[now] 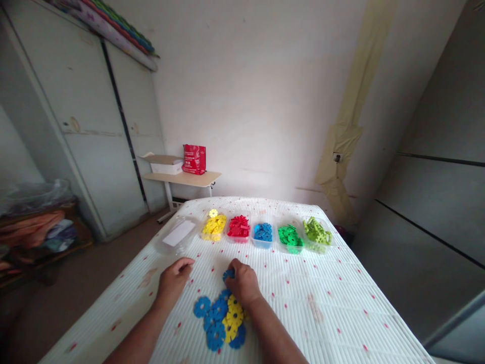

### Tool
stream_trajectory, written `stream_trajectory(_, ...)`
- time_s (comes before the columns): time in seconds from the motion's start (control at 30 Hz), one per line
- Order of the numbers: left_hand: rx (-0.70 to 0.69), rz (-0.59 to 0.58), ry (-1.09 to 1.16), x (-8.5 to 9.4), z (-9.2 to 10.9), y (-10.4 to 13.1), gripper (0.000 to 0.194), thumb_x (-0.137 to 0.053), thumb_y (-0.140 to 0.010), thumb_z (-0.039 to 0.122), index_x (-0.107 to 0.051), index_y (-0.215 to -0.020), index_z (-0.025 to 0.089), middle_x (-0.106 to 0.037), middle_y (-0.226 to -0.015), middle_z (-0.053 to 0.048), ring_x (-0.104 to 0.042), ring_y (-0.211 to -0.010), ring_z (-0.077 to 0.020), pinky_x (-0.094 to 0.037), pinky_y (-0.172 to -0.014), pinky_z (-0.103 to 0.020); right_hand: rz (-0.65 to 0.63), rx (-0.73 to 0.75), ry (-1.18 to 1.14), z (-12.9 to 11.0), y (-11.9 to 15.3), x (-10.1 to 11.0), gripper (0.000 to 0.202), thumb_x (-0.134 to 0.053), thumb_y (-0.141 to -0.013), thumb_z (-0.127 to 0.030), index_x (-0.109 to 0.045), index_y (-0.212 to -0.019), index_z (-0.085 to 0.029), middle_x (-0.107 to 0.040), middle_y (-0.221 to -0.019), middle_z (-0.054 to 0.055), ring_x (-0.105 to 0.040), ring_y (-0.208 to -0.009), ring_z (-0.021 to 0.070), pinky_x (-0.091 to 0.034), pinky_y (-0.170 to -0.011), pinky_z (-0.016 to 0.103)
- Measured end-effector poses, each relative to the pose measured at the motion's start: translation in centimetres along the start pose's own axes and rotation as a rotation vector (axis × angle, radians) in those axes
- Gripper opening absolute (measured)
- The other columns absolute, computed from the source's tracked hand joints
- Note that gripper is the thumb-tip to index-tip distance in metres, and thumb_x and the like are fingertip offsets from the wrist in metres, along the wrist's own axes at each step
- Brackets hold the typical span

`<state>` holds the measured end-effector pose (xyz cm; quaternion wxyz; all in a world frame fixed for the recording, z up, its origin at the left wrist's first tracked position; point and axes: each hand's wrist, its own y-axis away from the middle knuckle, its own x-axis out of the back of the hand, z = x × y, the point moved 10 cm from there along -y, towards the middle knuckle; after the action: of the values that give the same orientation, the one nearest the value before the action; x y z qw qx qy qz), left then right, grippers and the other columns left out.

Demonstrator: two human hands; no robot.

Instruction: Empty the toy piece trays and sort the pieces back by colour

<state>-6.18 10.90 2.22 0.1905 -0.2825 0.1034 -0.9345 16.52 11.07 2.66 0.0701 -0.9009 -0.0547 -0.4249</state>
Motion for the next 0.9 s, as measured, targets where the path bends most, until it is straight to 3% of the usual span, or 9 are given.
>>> stream_trajectory(0.13, 0.009, 0.004, 0.009, 0.1, 0.0, 0.0, 0.025, -0.044, -0.068, 0.032, -0.064, -0.075, 0.019, -0.064, -0.059, 0.003, -0.056, -0.052, -0.0134, -0.044, -0.053, -0.022, 0.017, -0.03, -0.323, 1.1, -0.5, 0.5, 0.014, -0.055, -0.061, -0.013, -0.058, -0.075, -0.018, -0.059, -0.07, -0.002, -0.051, -0.064, 0.0113, -0.037, -0.059, 0.021)
stream_trajectory(0.3, 0.019, -0.004, 0.01, -0.1, -0.2, 0.1, 0.025, -0.044, -0.068, 0.031, -0.064, -0.075, 0.019, -0.059, -0.053, 0.004, -0.056, -0.052, -0.0137, -0.044, -0.054, -0.022, -0.234, -0.002, -0.63, 0.8, 0.2, -1.3, 0.019, -0.059, -0.058, -0.018, -0.062, -0.077, -0.017, -0.056, -0.062, -0.005, -0.046, -0.055, 0.0089, -0.037, -0.053, 0.02)
stream_trajectory(0.37, 0.021, -0.006, 0.01, -0.1, -0.3, 0.0, 0.025, -0.044, -0.068, 0.032, -0.064, -0.075, 0.019, -0.059, -0.052, 0.004, -0.056, -0.052, -0.0139, -0.044, -0.054, -0.022, -0.294, 0.027, -0.558, 0.2, 0.7, -1.6, 0.02, -0.059, -0.058, -0.018, -0.066, -0.077, -0.016, -0.058, -0.062, -0.004, -0.048, -0.056, 0.0093, -0.038, -0.055, 0.02)
stream_trajectory(0.5, 0.024, -0.006, 0.01, -0.1, -0.3, 0.0, 0.025, -0.044, -0.068, 0.032, -0.064, -0.075, 0.019, -0.059, -0.052, 0.003, -0.056, -0.052, -0.014, -0.044, -0.053, -0.022, -0.323, 0.101, -0.154, -1.3, 1.4, -1.5, 0.021, -0.056, -0.064, -0.019, -0.072, -0.078, -0.02, -0.062, -0.066, -0.002, -0.055, -0.064, 0.0126, -0.038, -0.058, 0.021)
stream_trajectory(0.67, 0.022, -0.005, 0.01, -0.1, -0.3, 0.0, 0.025, -0.045, -0.068, 0.032, -0.065, -0.076, 0.019, -0.059, -0.052, 0.003, -0.056, -0.052, -0.0142, -0.044, -0.052, -0.022, -0.316, 0.154, 0.267, -2.7, 2.0, -1.2, 0.029, -0.057, -0.069, -0.027, -0.071, -0.094, -0.025, -0.065, -0.092, 0.005, -0.06, -0.084, 0.0211, -0.04, -0.068, 0.026)
stream_trajectory(0.77, 0.022, -0.009, 0.014, -0.2, -0.4, 0.1, 0.025, -0.045, -0.069, 0.031, -0.065, -0.077, 0.019, -0.059, -0.051, 0.004, -0.056, -0.051, -0.0143, -0.043, -0.051, -0.022, -0.342, 0.169, 0.352, -2.9, 2.5, -1.4, 0.033, -0.055, -0.071, -0.026, -0.068, -0.102, -0.025, -0.063, -0.1, 0.008, -0.059, -0.092, 0.0241, -0.04, -0.072, 0.029)
stream_trajectory(0.9, 0.017, -0.013, 0.015, -0.2, -0.4, 0.1, 0.025, -0.045, -0.069, 0.031, -0.065, -0.077, 0.019, -0.059, -0.049, 0.004, -0.057, -0.05, -0.0145, -0.043, -0.049, -0.022, -0.332, 0.153, 0.291, -2.5, 2.4, -1.4, 0.03, -0.058, -0.064, -0.021, -0.068, -0.093, -0.022, -0.064, -0.096, 0.007, -0.058, -0.088, 0.0223, -0.039, -0.071, 0.028)
